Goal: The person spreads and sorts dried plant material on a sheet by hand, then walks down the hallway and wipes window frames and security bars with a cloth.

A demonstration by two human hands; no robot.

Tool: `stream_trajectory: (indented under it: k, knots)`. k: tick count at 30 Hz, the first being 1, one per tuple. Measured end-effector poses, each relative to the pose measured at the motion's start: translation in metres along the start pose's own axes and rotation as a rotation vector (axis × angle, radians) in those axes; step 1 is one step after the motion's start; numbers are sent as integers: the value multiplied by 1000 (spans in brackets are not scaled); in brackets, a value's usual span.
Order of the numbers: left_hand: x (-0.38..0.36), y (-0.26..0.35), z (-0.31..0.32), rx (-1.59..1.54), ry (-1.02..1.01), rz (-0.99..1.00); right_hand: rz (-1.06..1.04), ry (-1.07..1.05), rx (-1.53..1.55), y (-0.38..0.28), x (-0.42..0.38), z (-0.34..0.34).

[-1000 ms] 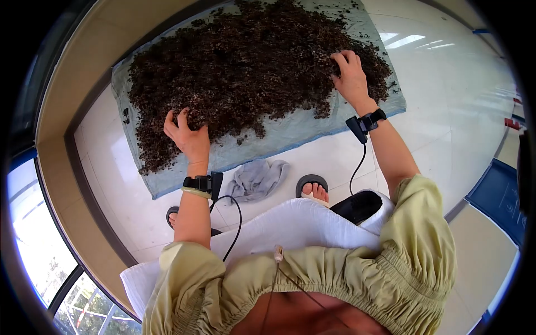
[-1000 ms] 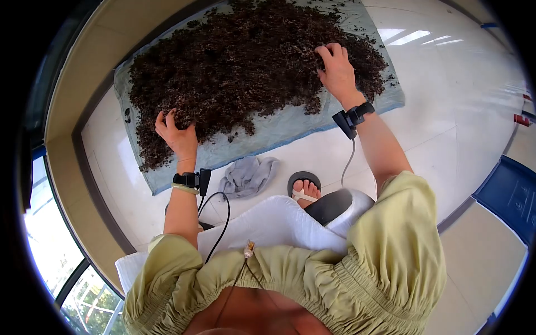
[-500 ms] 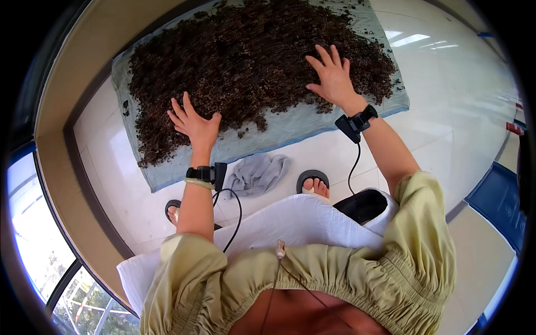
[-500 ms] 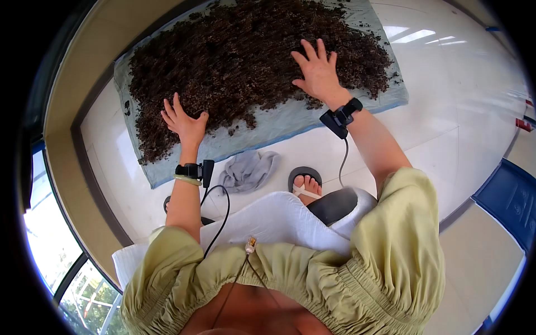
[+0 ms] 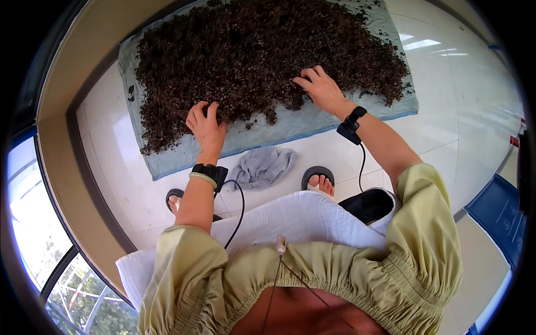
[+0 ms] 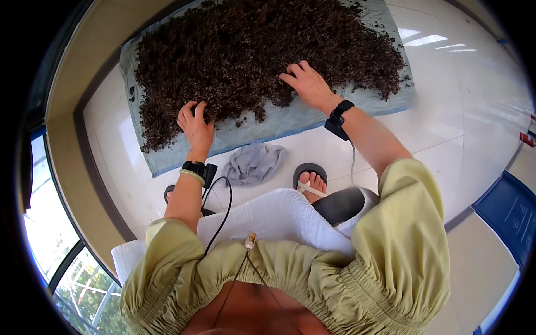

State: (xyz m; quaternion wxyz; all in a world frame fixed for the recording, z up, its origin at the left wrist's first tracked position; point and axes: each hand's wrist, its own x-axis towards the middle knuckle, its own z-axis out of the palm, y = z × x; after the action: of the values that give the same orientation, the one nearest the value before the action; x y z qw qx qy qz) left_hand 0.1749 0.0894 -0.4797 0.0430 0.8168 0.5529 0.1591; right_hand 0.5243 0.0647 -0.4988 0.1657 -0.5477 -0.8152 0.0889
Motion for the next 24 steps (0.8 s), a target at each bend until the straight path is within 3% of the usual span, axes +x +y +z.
stream_trajectory:
  k: [7,12,16,22,24]
  knots:
    - [-25,-13,17,44,12,-28,163,184,-124,37,-27,-21]
    - [-28,25,26,9,-126,-25,199,125,-190,28,-30,-22]
    - [-29,19,18,-4,-202,2,280,40,-242,5,-18,-35]
    - [-14,29,-12,-7,22,81,234,168,-96,13,12,-50]
    - [7,42,-8,-42,-23,91,252,34,-73,35,30,-50]
